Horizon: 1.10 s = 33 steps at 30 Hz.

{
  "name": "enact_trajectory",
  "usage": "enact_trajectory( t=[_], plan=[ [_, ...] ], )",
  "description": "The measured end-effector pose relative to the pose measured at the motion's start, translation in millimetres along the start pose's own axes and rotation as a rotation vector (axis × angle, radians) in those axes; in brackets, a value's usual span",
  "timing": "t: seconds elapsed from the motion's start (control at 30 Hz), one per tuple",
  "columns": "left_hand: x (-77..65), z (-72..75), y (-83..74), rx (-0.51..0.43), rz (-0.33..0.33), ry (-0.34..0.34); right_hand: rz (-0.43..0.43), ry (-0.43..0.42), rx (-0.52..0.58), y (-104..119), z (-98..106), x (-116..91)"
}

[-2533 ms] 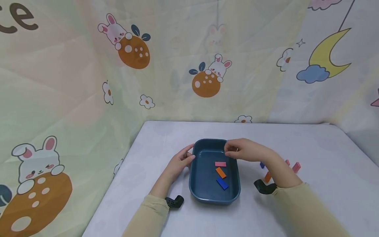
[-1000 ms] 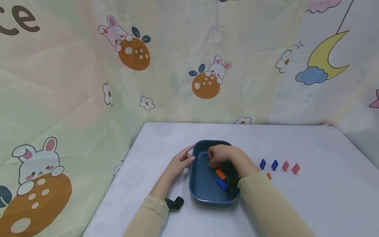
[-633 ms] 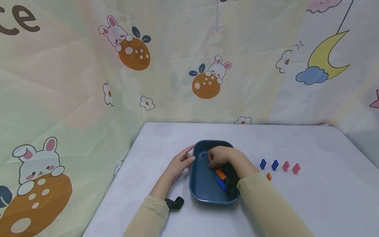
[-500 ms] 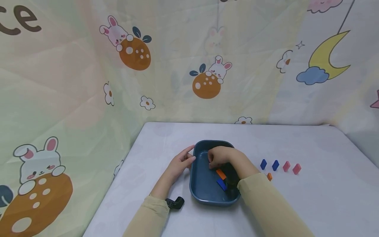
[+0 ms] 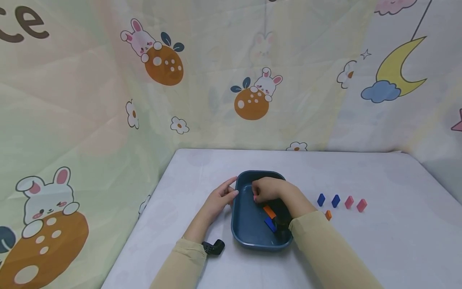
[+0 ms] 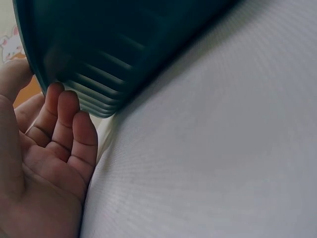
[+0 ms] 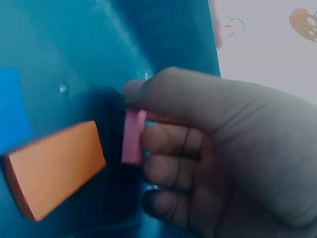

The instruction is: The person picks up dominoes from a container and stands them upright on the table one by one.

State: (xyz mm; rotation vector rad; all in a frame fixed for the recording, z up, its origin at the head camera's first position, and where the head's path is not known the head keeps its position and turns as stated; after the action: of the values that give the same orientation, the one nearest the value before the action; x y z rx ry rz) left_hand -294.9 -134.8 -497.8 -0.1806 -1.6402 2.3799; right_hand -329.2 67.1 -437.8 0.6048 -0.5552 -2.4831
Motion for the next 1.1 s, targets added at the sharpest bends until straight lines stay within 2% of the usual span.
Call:
enact_trajectory(
  t=[0.23,0.43,0.63,0.87,1.1],
  plan=[
    [-0.5,0.2,0.2,-0.001,0.007,0.003,0.046,-0.07,0.074,1.4,13.3,-7.2],
    [-0.4,0.7,0.2,-0.002,0.0,0.002,0.111,-0.091,0.171,1.1,25.4,-19.7],
    [-0.7,0.6,1.1,-0.002,0.003,-0.003,0.19,-0.144,0.213,-1.7,37.9,-36.1],
    [-1.5,0.4,0.3,0.002,0.004,-0.004,0.212,-0.195,0.243,-6.8,53.1,-62.5],
    [-1.3,-0.4,-1.3,0.003,-0.005,-0.007,0.208,-0.235,0.235,-17.4,59.1,-84.5]
  ],
)
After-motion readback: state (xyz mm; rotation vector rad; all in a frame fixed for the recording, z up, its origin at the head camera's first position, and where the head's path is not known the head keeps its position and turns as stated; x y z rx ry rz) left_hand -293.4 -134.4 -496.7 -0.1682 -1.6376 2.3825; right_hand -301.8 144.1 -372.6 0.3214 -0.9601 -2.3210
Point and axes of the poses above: each hand's wrist, its own x-axis towards the middle knuckle, its own z-axis out of the back of the hand, y = z × x, the point moved 3 cm from there along x, towards the middle knuckle, and after that the axes turned 8 degrees about x, right-handed, at the moved point
